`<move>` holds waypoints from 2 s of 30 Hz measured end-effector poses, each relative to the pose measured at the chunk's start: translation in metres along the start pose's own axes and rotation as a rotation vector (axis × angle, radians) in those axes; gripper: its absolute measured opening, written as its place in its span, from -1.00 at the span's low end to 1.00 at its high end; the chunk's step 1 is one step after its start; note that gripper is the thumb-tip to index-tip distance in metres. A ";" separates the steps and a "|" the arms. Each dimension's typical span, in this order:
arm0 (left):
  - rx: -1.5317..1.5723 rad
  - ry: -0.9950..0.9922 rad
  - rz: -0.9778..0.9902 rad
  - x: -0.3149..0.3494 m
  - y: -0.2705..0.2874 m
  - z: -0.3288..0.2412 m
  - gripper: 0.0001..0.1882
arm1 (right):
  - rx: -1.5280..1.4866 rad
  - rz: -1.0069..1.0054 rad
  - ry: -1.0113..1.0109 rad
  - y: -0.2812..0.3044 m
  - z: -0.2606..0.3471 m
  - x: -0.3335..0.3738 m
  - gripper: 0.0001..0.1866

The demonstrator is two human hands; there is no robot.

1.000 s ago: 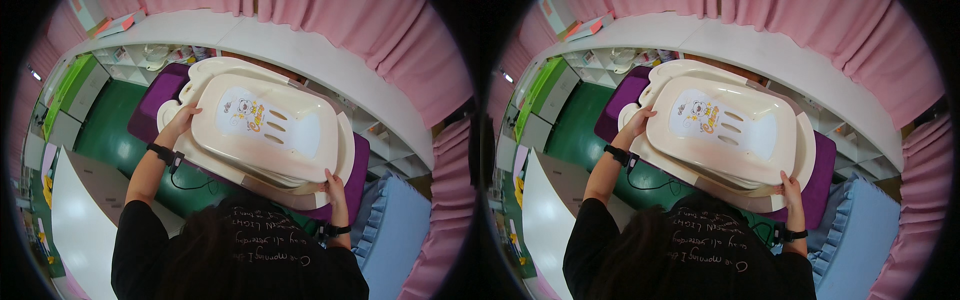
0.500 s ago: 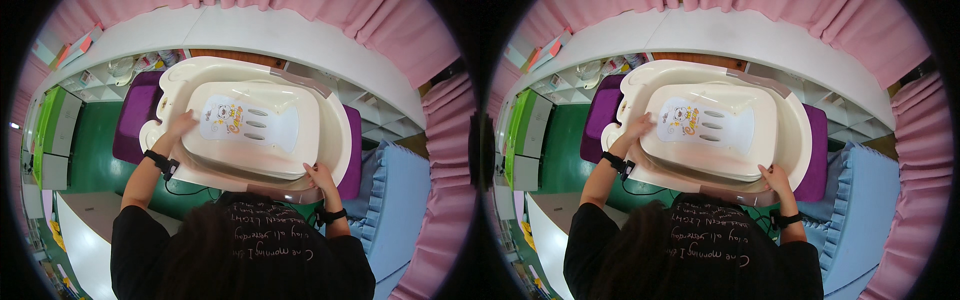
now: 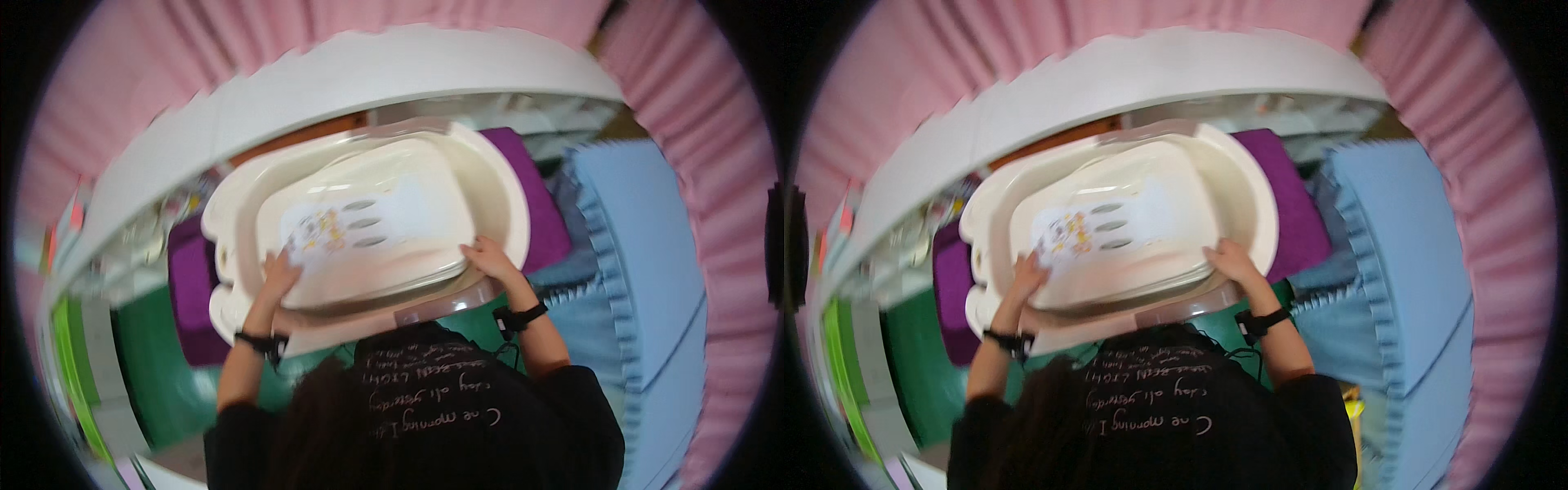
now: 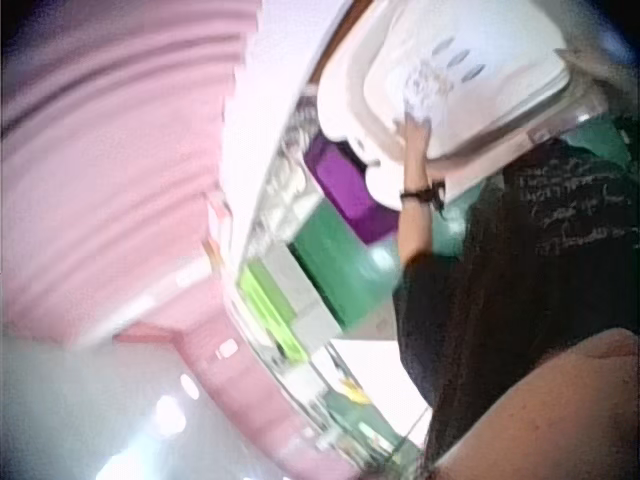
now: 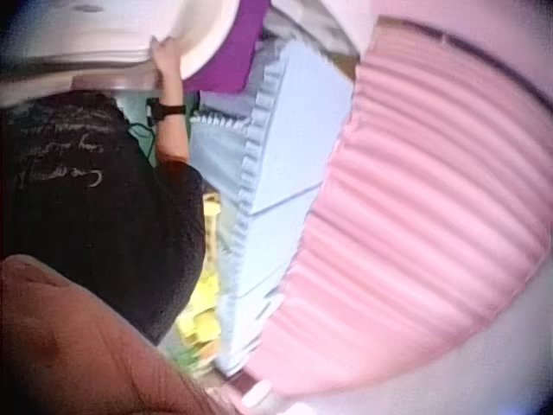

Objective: The person stacks several plastic tubs and tub inserts onto a cart and a shelf by hand.

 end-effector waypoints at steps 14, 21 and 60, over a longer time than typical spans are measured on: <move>0.685 -0.626 0.278 -0.039 -0.058 -0.239 -0.71 | -0.480 -0.493 -0.310 0.081 -0.100 0.190 -0.54; 0.883 -0.730 0.577 0.011 -0.130 -0.407 -0.81 | -0.703 -0.861 -0.525 0.094 -0.189 0.343 -0.58; -0.581 -1.244 2.300 0.516 -0.536 -0.570 -0.83 | -1.500 -2.715 -1.395 -0.270 -0.057 0.608 -0.72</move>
Point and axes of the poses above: each hand's wrist, its own x-axis away from the middle knuckle, its own y-axis out of the back of the hand, z = x × y, the point moved 5 cm from there along -x, towards the middle knuckle, and after that the axes turned 6 degrees about -y, right-handed, at the moved point
